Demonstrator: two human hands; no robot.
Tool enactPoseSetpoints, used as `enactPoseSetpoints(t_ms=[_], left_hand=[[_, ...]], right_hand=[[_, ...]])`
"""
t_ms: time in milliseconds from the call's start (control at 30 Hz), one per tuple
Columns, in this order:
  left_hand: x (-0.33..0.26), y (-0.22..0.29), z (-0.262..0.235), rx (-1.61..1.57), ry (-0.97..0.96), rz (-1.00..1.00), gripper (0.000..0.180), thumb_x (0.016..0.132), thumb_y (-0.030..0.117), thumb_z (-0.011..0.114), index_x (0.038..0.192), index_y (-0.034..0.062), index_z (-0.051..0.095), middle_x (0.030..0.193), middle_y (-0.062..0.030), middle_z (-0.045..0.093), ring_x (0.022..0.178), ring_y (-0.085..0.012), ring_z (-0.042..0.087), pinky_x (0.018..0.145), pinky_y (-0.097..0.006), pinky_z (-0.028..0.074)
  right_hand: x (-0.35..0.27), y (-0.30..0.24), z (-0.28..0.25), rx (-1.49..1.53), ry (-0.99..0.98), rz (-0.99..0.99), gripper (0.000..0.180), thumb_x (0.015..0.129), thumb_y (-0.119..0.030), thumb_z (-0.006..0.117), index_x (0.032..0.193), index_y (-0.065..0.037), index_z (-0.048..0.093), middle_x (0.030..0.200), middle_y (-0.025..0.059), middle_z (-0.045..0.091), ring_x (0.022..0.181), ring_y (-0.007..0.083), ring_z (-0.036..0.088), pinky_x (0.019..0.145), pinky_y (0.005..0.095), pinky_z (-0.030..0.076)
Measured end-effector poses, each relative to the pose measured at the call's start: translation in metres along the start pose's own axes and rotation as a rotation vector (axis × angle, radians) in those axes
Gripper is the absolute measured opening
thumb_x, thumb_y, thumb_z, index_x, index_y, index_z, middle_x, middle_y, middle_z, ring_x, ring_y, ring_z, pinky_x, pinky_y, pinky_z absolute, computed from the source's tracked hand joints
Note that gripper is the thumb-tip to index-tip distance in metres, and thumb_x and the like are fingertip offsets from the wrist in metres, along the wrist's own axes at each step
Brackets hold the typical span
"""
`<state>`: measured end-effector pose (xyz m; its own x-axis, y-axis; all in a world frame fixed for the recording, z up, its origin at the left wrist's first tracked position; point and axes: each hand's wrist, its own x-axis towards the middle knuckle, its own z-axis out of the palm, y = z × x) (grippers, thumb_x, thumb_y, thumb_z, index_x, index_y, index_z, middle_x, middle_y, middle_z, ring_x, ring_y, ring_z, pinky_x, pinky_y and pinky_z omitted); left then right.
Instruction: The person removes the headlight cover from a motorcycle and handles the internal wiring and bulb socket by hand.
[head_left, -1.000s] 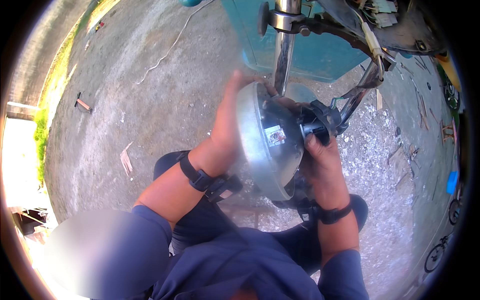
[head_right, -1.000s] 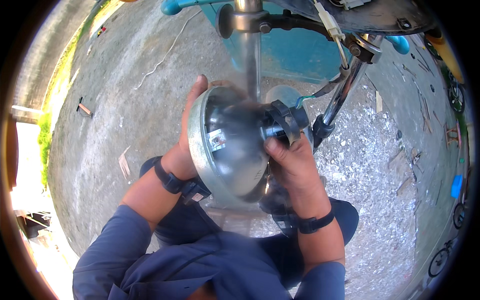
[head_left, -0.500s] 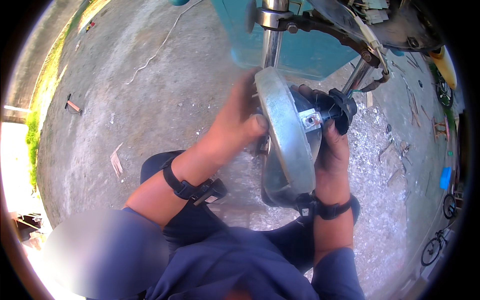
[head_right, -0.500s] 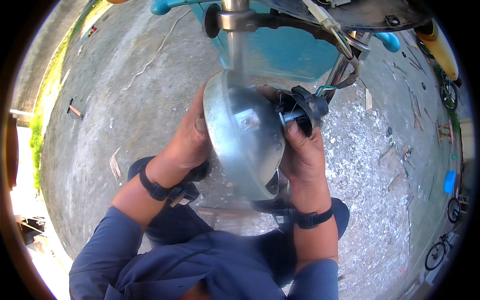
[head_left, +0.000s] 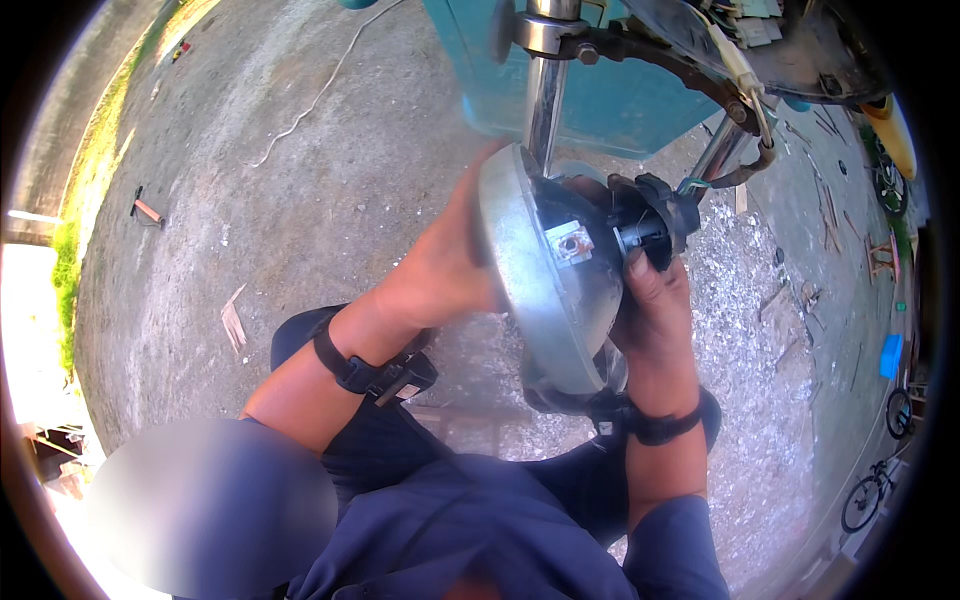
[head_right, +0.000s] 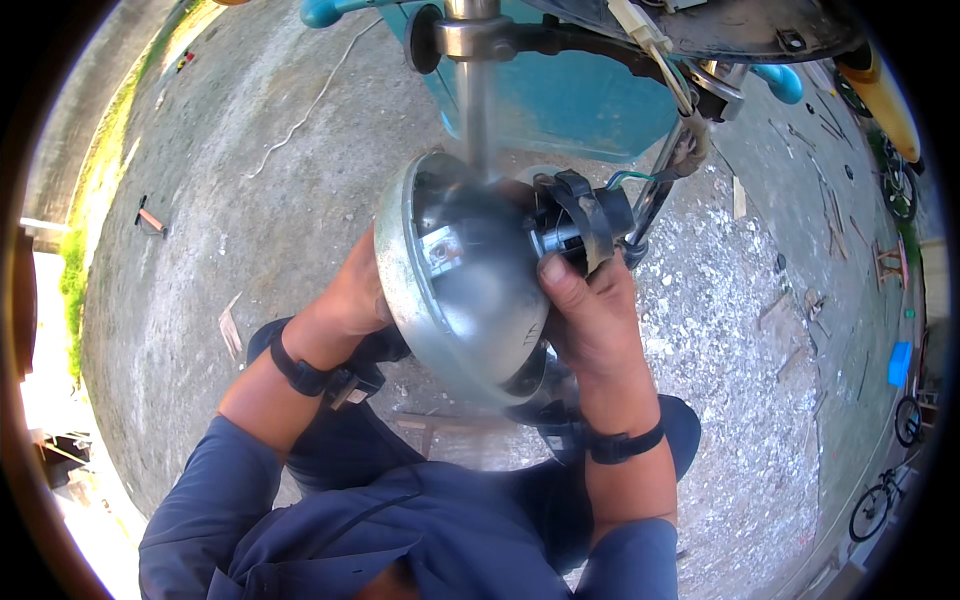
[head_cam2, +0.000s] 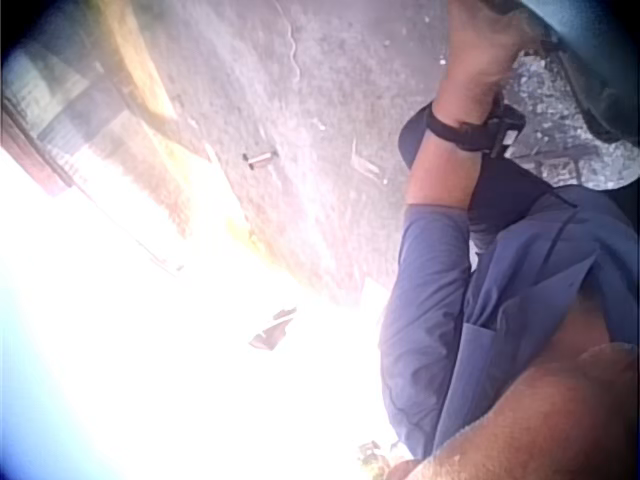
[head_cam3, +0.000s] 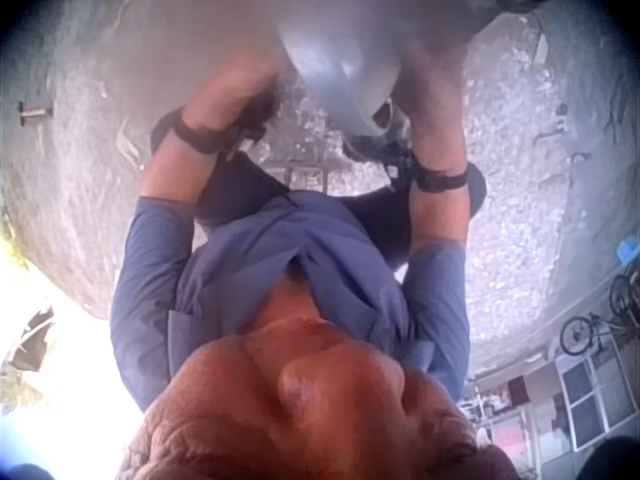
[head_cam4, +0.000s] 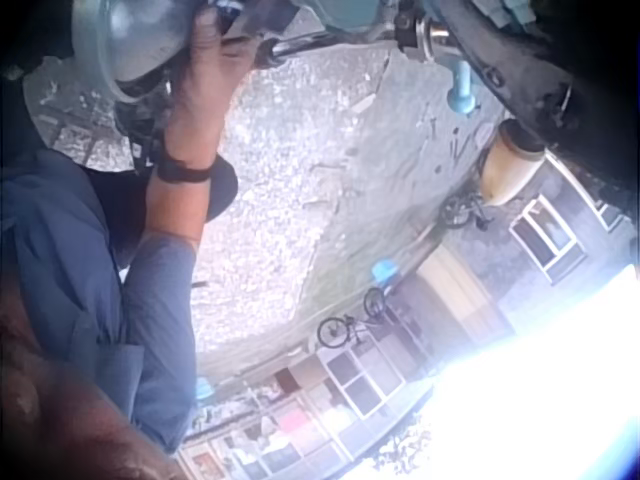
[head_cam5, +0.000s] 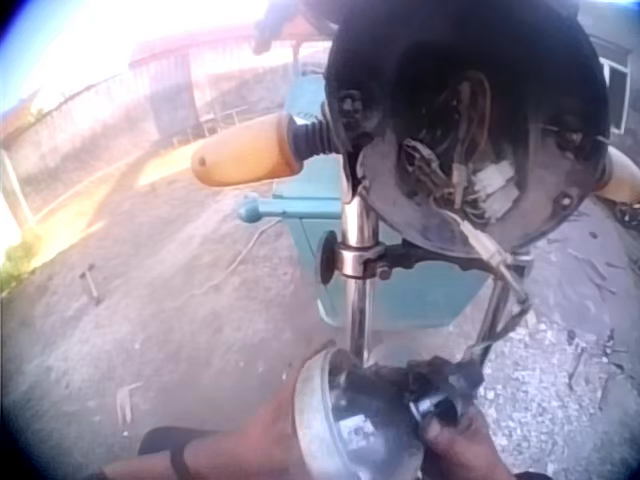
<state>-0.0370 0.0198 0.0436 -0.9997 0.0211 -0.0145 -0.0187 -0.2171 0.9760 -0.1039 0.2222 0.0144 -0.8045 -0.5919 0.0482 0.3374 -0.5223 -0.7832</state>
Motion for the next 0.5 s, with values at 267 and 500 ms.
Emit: enactPoseSetpoints(t_ms=[267, 500], left_hand=[[0.006, -0.009, -0.013, 0.001, -0.123, 0.090, 0.102, 0.074, 0.027, 0.091, 0.152, -0.0003, 0.031, 0.143, -0.0152, 0.056, 0.132, -0.0241, 0.054, 0.114, -0.041, 0.041], [0.004, -0.031, -0.019, -0.051, -0.075, 0.135, 0.116, 0.070, 0.028, 0.095, 0.158, 0.0013, 0.024, 0.148, -0.0151, 0.052, 0.136, -0.0263, 0.051, 0.116, -0.042, 0.039]], right_hand=[[-0.001, 0.003, 0.006, 0.128, -0.051, -0.044, 0.096, 0.084, -0.058, 0.079, 0.150, 0.000, 0.041, 0.143, 0.0174, 0.055, 0.129, 0.0284, 0.056, 0.110, 0.0415, 0.046], [0.000, 0.001, -0.008, -0.065, -0.127, -0.047, 0.101, 0.088, -0.071, 0.064, 0.154, -0.001, 0.035, 0.147, 0.0196, 0.051, 0.140, 0.0363, 0.047, 0.117, 0.0517, 0.039]])
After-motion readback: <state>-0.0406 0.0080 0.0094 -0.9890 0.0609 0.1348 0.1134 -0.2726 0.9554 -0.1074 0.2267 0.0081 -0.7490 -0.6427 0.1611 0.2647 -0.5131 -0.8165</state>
